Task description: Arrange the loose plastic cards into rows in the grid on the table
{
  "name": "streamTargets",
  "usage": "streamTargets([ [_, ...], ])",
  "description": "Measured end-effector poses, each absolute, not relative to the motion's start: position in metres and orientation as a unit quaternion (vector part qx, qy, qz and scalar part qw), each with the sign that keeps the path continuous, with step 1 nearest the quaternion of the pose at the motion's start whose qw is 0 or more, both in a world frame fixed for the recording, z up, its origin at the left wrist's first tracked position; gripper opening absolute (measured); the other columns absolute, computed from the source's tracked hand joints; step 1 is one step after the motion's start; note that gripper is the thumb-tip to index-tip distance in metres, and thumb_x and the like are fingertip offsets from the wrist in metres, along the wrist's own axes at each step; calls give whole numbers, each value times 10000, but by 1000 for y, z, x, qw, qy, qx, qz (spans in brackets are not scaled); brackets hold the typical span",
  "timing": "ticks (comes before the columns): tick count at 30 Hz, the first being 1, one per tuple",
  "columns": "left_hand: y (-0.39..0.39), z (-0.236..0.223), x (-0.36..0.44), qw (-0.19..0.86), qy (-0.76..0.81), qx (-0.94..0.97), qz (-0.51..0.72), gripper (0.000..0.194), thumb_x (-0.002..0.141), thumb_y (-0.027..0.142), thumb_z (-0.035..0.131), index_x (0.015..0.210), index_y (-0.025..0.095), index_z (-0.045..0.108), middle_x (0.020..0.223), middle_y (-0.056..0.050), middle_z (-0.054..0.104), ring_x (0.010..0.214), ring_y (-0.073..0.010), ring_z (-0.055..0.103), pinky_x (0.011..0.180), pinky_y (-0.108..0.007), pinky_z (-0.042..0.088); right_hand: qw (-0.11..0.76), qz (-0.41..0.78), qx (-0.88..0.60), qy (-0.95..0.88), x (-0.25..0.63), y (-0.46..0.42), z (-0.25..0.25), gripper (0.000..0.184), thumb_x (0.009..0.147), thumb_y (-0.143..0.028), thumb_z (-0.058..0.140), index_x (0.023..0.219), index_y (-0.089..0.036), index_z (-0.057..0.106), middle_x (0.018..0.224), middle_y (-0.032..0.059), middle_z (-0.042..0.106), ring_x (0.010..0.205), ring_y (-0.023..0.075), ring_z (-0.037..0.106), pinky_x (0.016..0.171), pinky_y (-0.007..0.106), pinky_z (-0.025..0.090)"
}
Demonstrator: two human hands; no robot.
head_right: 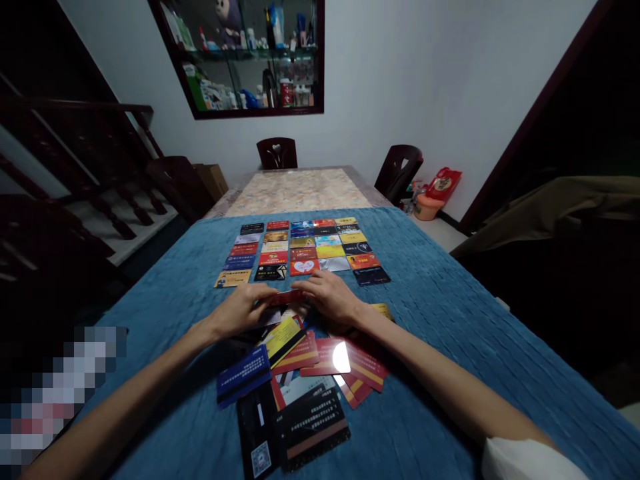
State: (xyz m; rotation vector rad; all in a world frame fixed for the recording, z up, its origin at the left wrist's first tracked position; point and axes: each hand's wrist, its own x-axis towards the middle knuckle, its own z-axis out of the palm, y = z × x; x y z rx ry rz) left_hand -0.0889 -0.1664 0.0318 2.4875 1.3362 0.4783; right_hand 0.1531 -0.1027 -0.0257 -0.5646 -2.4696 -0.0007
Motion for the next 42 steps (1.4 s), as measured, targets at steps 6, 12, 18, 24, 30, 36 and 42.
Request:
streamTargets([
  [6,-164,27,-90,138,460,859,176,298,863,39,468,954,156,726,864,-63,739,771,-170,650,688,-259,429,306,-29,-209,-928,153,-103,-27,327,980,-131,425,1194,-188,666,888,82,728,842,201,580,733,321,446],
  [12,-163,23,-89,111,461,861,182,304,873,37,469,990,157,723,869,-65,732,772,-169,642,702,-262,438,313,-42,-216,-924,152,-102,-28,308,973,-125,435,1177,-177,659,901,79,732,851,197,589,740,316,444],
  [18,-164,20,-87,90,461,866,173,291,871,30,472,979,158,711,855,-60,719,761,-171,635,677,-255,426,302,-19,-227,-926,152,-105,-26,295,978,-144,446,1173,-194,662,977,99,735,901,213,592,773,342,440],
  [24,-163,15,-86,84,463,860,198,263,864,31,482,954,157,695,862,-57,715,766,-162,640,684,-247,445,323,14,-246,-914,151,-105,-24,274,957,-142,490,1176,-189,650,1013,108,727,941,231,585,788,350,442],
  [30,-163,11,-86,87,479,845,219,244,849,32,490,917,161,685,856,-46,723,769,-161,653,702,-251,464,335,42,-263,-904,152,-104,-22,206,946,-174,529,1103,-173,662,991,109,715,904,225,574,765,331,437],
  [36,-164,9,-84,86,489,829,256,232,855,44,486,923,164,673,853,-38,728,771,-156,662,720,-255,479,304,71,-277,-909,156,-102,-20,84,877,-171,627,943,-168,679,879,78,680,849,214,546,749,319,422],
  [42,-163,6,-84,98,487,826,268,226,866,64,497,955,165,679,886,-45,739,806,-165,675,754,-274,506,356,108,-250,-894,155,-99,-18,83,905,-159,584,898,-186,661,837,51,665,836,202,542,756,322,424],
])
